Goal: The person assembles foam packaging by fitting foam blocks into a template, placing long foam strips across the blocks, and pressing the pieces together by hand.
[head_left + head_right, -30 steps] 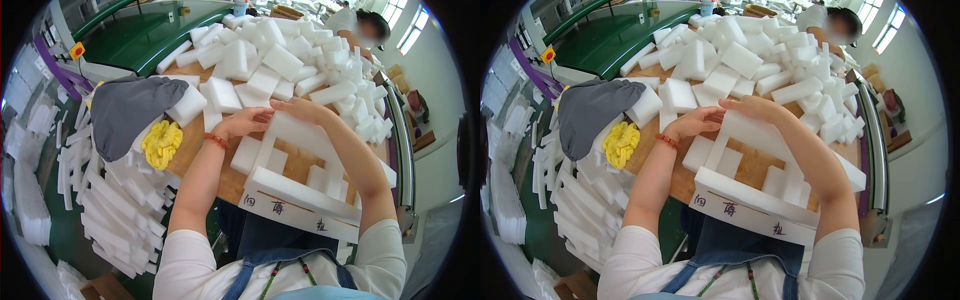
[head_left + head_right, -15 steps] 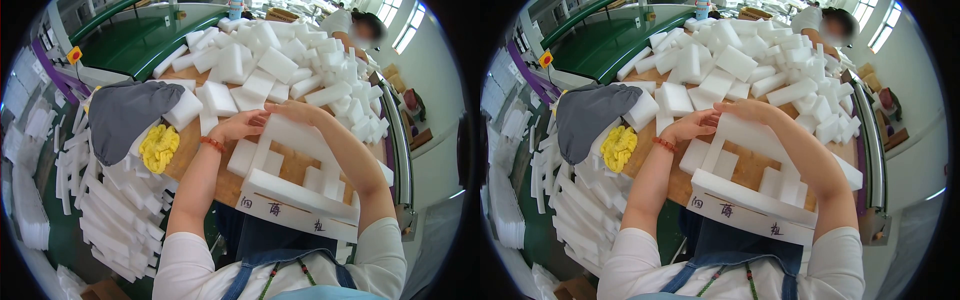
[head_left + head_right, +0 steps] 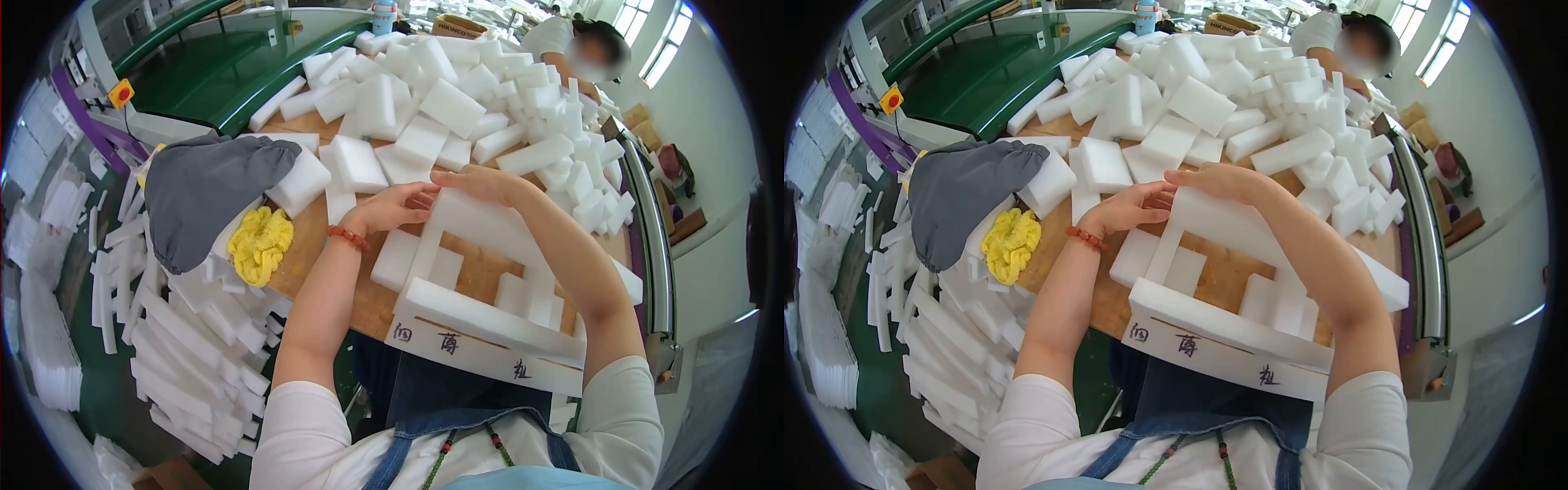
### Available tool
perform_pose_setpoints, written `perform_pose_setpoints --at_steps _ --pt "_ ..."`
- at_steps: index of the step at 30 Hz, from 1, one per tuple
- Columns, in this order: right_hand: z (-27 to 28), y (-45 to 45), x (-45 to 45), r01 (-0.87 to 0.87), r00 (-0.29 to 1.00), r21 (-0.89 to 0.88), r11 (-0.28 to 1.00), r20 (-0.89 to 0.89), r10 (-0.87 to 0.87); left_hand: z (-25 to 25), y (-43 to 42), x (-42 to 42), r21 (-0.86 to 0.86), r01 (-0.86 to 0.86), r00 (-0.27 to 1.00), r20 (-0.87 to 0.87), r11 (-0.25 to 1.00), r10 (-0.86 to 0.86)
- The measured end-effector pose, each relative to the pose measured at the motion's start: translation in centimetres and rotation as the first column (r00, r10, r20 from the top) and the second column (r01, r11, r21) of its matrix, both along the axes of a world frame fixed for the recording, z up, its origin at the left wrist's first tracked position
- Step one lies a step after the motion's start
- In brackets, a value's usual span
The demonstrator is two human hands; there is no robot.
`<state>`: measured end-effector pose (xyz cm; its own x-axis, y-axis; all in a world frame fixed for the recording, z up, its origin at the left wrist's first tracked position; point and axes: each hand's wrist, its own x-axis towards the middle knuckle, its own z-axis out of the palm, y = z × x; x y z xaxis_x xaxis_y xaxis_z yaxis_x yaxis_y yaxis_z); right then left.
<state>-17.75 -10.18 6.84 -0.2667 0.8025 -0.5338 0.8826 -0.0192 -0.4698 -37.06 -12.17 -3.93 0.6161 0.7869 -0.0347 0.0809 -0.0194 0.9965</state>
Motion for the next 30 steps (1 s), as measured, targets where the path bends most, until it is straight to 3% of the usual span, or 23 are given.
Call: perform_pose_setpoints --at_steps 13,23,27,30 --pt "-1.4 0.7 0.5 -0.033 0.995 0.05 0.998 -0.093 0.038 -0.1 -0.1 -0.2 0.032 -0.051 0.999 -0.009 0.998 0.051" --pt "-1.1 0.2 0.3 0.027 0.995 0.075 0.997 -0.101 -0.019 -1.8 0.8 0.5 -0.014 0.011 0.998 0.054 1.0 -0.011" --pt "-0.8 -0.2 0.2 0.001 0.995 0.096 0.995 -0.097 0.009 -1.2 0.2 1.1 -0.117 -0.066 0.986 0.144 0.991 0.082" --pt "-0.9 -0.2 0.3 -0.012 0.993 0.111 0.994 -0.111 0.024 -0.7 -0.4 1.3 -0.141 -0.1 0.992 0.066 0.985 0.11"
